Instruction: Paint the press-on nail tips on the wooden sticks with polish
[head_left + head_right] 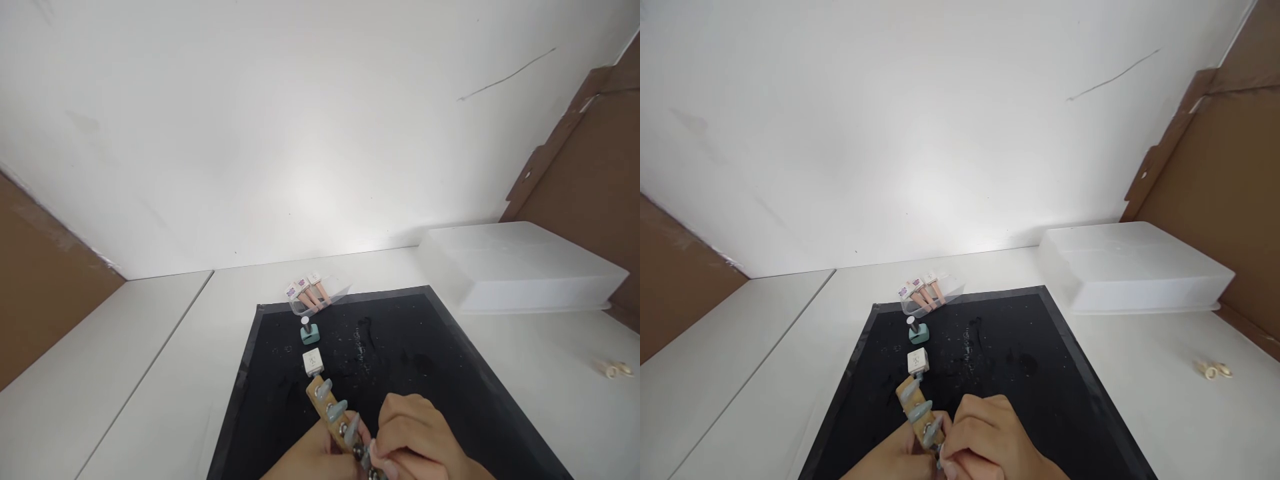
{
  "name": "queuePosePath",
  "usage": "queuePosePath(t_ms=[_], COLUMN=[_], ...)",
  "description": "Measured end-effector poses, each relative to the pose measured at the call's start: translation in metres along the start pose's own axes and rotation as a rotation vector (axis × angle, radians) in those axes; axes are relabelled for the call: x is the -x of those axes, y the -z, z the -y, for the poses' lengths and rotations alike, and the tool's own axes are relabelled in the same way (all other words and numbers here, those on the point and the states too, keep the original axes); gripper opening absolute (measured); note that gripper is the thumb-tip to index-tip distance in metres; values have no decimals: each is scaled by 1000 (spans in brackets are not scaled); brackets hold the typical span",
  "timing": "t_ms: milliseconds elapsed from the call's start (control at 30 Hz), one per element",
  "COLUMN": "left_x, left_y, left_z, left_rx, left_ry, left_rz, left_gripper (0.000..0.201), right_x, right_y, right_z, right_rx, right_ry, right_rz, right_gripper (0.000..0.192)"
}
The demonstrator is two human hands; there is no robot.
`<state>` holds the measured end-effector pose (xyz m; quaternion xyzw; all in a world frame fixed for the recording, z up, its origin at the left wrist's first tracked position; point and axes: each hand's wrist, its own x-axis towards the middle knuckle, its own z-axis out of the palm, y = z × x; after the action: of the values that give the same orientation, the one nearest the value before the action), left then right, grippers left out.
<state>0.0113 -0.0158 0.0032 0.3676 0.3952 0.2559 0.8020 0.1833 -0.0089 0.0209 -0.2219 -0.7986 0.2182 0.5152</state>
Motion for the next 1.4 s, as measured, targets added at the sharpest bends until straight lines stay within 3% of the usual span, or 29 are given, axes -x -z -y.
queuePosePath(t_ms=[333,533,633,833,900,967,1133,1400], left_x=[-2,0,0,-1,-1,0,-1,-3], left_y=[5,9,10,8,7,6,6,12], left_z=[7,11,11,9,8,7,9,16], left_rx=[1,-36,-40,-1,-29,-39,-55,-39], left_ry=[0,35,52,9,0,9,27,41], left_rz=[80,79,75,43,45,54,62,62], left_gripper=[19,17,17,20,19,18,19,17], right_x=[-2,-5,-5,2,5,7,2,0], right_y=[1,3,4,-1,-5,-7,-2,0], right_z=[-1,-1,0,-5,-9,-12,-5,-5], right_rx=[-35,28,5,-69,-124,-112,-55,41], right_ry=[-181,-279,-262,-134,-1,9,-204,-291], right_rz=[15,-83,-100,34,6,15,18,-58], right_gripper=[15,19,19,16,9,8,17,19])
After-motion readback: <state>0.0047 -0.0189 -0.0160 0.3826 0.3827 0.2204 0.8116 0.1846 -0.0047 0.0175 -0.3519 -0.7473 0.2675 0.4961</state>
